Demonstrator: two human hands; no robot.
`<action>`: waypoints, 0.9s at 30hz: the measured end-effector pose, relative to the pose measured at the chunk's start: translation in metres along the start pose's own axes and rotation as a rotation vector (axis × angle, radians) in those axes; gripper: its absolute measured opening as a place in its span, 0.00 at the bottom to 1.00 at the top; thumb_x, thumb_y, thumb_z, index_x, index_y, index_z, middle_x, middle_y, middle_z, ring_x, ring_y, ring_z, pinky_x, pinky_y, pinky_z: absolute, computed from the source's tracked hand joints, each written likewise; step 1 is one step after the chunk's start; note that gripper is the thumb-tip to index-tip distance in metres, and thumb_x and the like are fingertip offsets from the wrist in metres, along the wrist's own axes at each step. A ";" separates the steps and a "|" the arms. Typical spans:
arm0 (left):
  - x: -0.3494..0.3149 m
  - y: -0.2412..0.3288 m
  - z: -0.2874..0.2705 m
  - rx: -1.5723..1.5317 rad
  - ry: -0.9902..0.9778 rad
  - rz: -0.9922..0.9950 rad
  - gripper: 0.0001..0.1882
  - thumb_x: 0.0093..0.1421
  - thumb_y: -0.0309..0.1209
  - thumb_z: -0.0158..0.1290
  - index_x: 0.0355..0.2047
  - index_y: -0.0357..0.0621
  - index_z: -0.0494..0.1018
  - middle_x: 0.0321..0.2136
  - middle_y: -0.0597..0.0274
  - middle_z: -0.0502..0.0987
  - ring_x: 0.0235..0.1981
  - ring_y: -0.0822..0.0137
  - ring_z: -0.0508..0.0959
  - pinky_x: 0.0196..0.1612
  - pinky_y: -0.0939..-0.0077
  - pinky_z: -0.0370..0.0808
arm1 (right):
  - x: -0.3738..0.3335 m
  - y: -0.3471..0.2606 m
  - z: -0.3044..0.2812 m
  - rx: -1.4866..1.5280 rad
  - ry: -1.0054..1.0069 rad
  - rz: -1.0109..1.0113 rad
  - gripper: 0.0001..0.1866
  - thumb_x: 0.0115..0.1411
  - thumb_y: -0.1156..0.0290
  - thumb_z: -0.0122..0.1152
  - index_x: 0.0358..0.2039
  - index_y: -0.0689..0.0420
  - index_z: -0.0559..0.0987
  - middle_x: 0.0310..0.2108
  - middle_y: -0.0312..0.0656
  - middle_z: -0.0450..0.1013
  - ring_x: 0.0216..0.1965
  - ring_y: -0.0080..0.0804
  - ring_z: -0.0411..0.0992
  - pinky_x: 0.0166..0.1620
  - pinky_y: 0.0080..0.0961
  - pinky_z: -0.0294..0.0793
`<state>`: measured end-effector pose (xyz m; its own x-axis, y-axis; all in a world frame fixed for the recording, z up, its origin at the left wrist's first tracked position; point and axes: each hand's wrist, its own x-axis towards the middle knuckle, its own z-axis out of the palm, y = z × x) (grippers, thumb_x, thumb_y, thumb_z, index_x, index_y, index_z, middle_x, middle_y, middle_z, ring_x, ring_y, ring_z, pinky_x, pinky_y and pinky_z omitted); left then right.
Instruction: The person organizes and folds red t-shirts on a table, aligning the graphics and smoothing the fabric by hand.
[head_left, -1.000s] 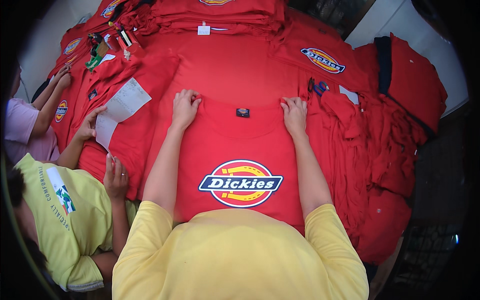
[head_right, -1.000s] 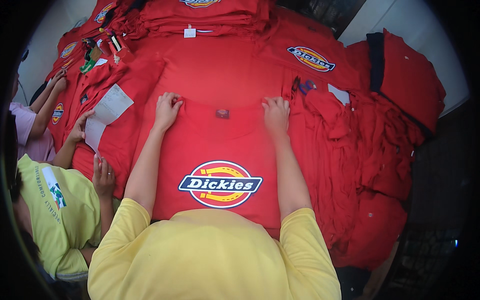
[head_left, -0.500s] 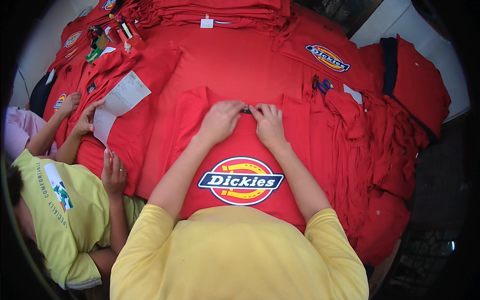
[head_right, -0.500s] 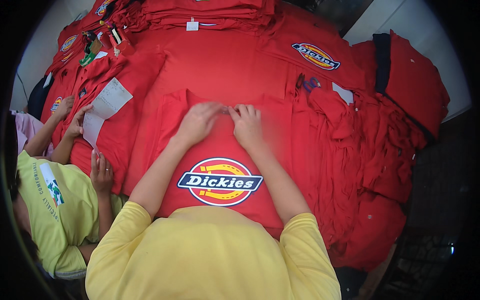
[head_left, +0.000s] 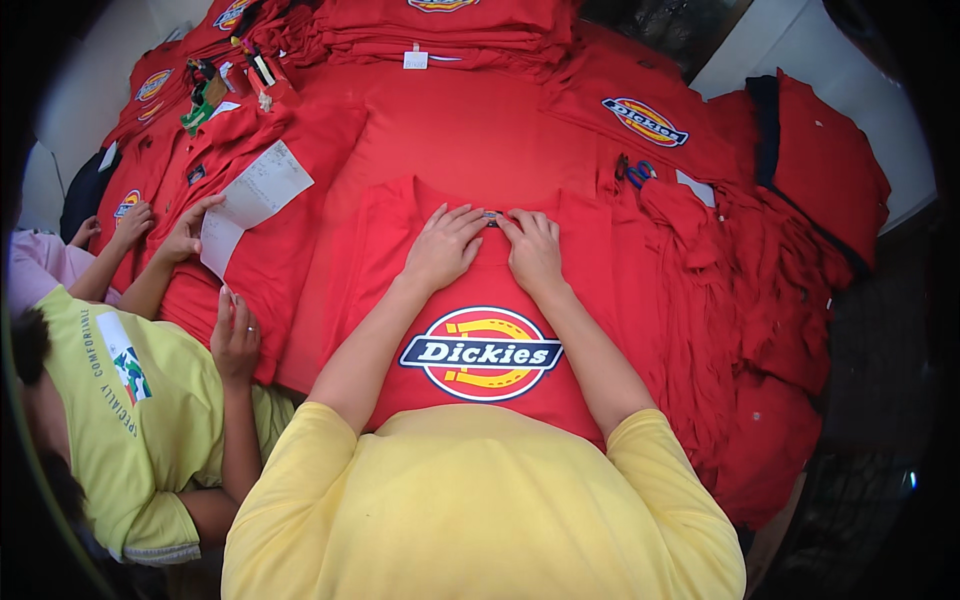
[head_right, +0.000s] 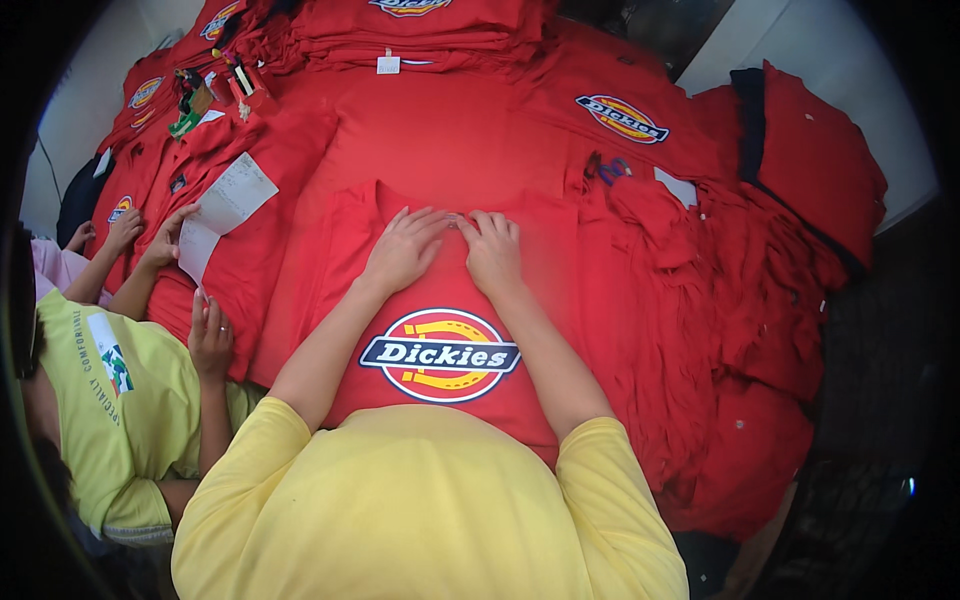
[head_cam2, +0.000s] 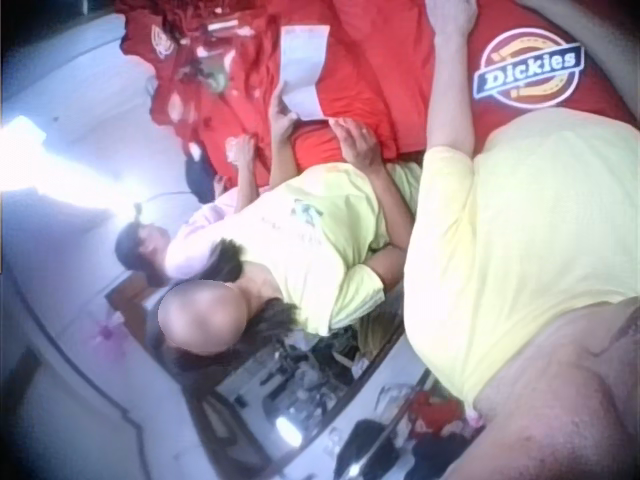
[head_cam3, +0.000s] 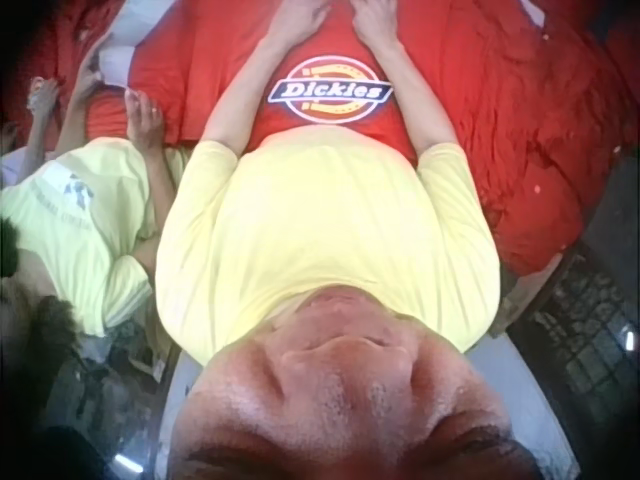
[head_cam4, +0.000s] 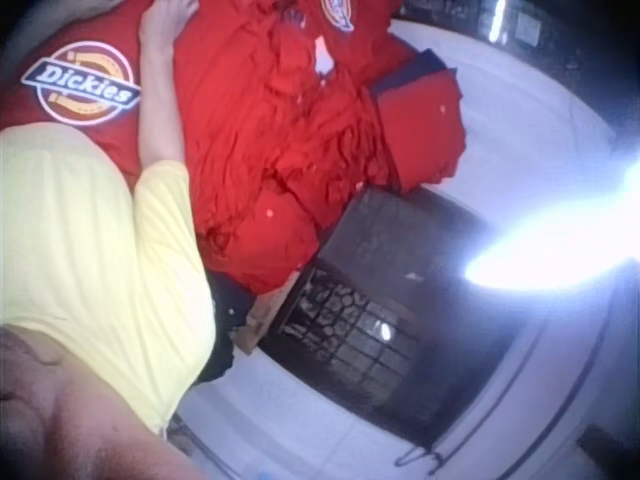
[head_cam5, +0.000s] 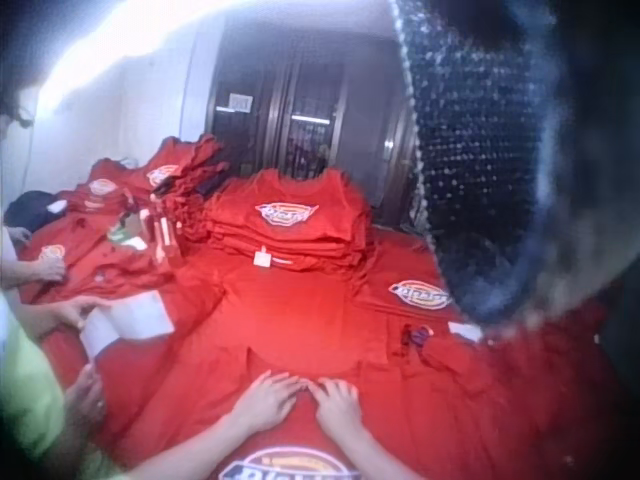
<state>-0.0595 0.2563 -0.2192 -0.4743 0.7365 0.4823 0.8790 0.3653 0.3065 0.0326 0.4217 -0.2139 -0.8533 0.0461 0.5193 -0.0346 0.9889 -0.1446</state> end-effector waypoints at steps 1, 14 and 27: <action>-0.003 -0.004 0.001 -0.004 0.022 0.006 0.17 0.61 0.33 0.49 0.50 0.47 0.74 0.53 0.61 0.73 0.58 0.62 0.68 0.64 0.58 0.57 | 0.001 -0.001 -0.001 0.017 -0.026 0.011 0.21 0.52 0.79 0.49 0.47 0.56 0.78 0.46 0.43 0.72 0.50 0.40 0.67 0.53 0.38 0.64; -0.178 0.051 -0.112 0.166 0.129 -0.466 0.17 0.54 0.29 0.58 0.45 0.44 0.74 0.46 0.56 0.72 0.50 0.53 0.69 0.54 0.60 0.64 | -0.152 0.008 -0.226 0.098 -0.491 0.632 0.12 0.57 0.65 0.60 0.34 0.61 0.77 0.36 0.49 0.73 0.39 0.47 0.73 0.40 0.39 0.71; -0.299 0.073 -0.107 -0.272 0.415 -1.208 0.14 0.61 0.36 0.55 0.37 0.38 0.69 0.33 0.58 0.73 0.34 0.66 0.74 0.39 0.68 0.73 | -0.232 0.000 -0.250 0.326 -0.475 0.717 0.13 0.53 0.66 0.65 0.30 0.62 0.74 0.23 0.44 0.69 0.24 0.35 0.69 0.30 0.31 0.68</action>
<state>0.1412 0.0016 -0.2531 -0.9752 -0.2212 -0.0117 -0.1252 0.5066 0.8530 0.3608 0.4460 -0.1233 -0.8487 0.4986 -0.1765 0.5020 0.6539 -0.5661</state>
